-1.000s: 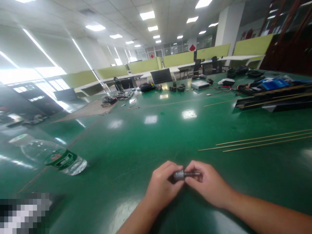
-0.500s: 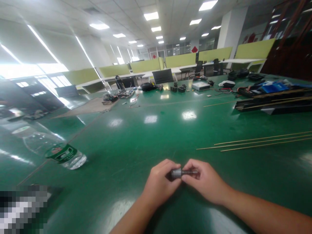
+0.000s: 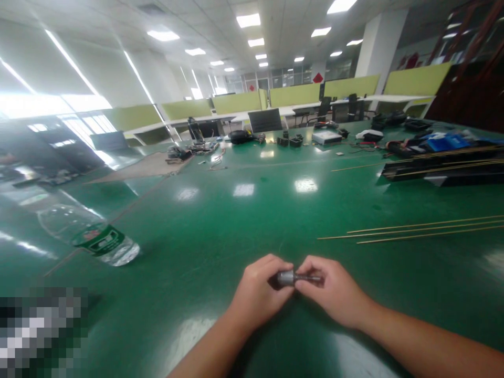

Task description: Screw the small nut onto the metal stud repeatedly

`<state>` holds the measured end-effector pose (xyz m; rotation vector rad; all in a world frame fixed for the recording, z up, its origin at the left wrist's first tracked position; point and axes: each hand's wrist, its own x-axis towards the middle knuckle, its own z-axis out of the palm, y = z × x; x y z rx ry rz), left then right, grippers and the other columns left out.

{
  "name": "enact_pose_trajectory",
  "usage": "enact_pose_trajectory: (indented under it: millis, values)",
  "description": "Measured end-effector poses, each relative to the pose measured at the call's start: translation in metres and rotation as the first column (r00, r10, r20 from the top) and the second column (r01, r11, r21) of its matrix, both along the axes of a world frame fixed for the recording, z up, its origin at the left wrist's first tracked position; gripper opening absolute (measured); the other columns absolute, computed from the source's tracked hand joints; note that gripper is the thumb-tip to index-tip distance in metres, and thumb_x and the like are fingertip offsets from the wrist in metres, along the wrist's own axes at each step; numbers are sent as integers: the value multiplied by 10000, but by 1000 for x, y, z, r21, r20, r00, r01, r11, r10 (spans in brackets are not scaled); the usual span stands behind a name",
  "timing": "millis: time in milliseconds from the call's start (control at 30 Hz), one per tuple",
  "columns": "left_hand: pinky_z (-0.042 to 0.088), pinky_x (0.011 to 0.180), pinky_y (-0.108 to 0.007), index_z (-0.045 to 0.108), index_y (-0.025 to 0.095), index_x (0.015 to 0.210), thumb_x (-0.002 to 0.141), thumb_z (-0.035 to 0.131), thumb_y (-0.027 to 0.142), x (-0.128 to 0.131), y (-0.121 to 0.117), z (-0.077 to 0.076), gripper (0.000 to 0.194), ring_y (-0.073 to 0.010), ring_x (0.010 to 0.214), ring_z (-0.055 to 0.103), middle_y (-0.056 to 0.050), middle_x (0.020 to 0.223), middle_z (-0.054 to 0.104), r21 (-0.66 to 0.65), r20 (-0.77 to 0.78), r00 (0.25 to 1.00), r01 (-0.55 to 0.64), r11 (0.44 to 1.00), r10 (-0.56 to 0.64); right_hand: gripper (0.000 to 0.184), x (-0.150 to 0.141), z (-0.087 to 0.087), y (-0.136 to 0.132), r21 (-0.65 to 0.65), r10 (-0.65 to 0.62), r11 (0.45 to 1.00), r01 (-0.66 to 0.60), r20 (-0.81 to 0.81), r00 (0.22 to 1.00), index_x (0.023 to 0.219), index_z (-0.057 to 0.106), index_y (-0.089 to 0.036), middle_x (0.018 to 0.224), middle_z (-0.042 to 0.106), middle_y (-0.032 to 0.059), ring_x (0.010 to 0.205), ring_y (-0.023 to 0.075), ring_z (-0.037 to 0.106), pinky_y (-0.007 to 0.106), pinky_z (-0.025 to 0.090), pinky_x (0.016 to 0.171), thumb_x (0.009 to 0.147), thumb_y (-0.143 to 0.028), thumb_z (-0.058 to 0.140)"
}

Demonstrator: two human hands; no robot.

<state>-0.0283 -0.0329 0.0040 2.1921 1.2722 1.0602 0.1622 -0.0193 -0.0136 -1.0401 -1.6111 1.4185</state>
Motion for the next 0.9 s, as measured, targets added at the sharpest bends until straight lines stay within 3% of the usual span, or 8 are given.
enact_pose_trajectory:
  millis: [433, 900]
  values:
    - [503, 721, -273, 700, 192, 936, 749, 723, 168, -3, -1, 2, 190, -171, 802, 654, -50, 872, 702, 8, -4, 1000, -10, 1000, 10, 72, 3, 2, -1, -10, 18, 1000, -18, 3, 1000, 809, 619, -171, 771, 676, 8, 718, 164, 629, 258, 470, 679, 783, -210, 672]
    - [498, 721, -255, 696, 193, 933, 741, 727, 141, -3, -3, 5, 201, -154, 800, 656, -30, 869, 703, 22, -11, 1000, -20, 1000, 20, 113, 4, 0, 1, -6, 7, 1000, -7, 20, 1000, 798, 609, -170, 765, 667, 5, 702, 160, 615, 257, 461, 667, 758, -223, 701]
